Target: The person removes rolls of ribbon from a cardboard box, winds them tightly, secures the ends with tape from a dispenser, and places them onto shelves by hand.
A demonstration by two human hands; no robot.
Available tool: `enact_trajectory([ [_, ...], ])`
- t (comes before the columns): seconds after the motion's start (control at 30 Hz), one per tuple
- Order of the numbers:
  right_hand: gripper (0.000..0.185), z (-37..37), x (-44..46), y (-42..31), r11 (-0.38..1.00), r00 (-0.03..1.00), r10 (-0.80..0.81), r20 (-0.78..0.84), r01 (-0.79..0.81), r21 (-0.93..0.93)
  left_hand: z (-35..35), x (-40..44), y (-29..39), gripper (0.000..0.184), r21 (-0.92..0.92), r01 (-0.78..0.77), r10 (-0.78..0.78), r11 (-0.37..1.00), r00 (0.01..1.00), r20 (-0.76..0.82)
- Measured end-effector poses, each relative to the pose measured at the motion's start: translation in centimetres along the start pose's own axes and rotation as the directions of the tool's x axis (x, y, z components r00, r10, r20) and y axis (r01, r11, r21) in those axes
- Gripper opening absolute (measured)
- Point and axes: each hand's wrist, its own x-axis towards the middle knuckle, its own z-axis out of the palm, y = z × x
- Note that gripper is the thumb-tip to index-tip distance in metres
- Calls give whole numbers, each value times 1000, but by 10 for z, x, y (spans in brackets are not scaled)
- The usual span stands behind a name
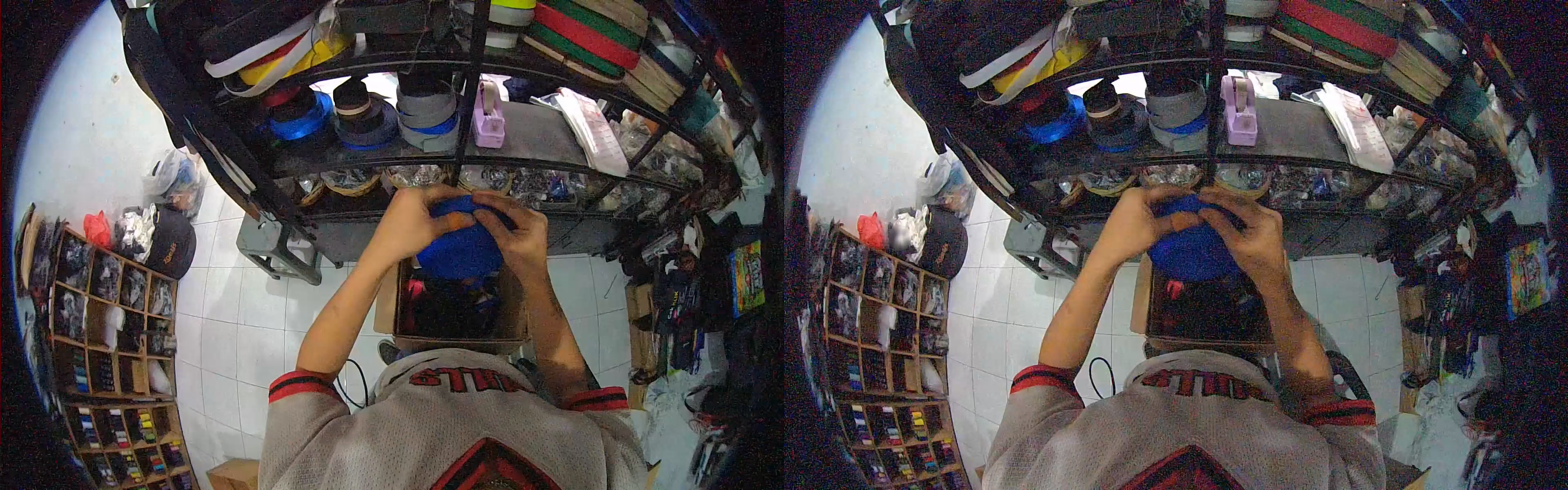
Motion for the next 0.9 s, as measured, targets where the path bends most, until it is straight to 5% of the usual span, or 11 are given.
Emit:
enact_trajectory([
  [0.1,32,-8,6,-3,998,998,-27,-54,30,59,-8,-2,-3,39,-342,-22,-47,939,980,-191],
  [0.13,35,-10,6,-3,997,996,-37,-82,43,69,-13,-2,-4,37,-481,39,-183,876,950,-254],
  [0.2,38,-3,9,2,945,987,51,-149,0,326,-15,6,-9,39,-758,-158,-216,633,904,-369],
  [0.27,37,11,17,-11,845,963,116,-245,34,534,-8,12,-6,38,-803,-323,-227,500,846,-482],
  [0.4,47,11,26,3,985,933,63,-353,-1,173,4,23,-2,38,-807,-437,-233,397,802,-549],
  [0.43,52,17,30,12,924,935,107,-337,32,380,11,25,-3,38,-798,-478,-217,368,790,-573],
  [0.6,58,27,20,9,816,920,192,-343,44,576,29,17,-2,42,-889,-387,-223,245,870,-440],
  [0.67,63,8,20,17,763,946,201,-255,12,647,18,13,-9,43,-851,-203,-172,484,931,-320],
  [0.7,65,-7,18,23,845,972,179,-155,-71,530,14,11,-11,43,-797,-103,-165,595,955,-247],
  [0.8,63,-17,15,14,913,984,168,-59,-133,385,16,8,-17,41,-697,95,-225,711,969,-98],
  [0.9,57,-12,13,23,916,967,229,-115,-174,362,37,8,-26,35,-769,32,-254,638,952,-172],
])
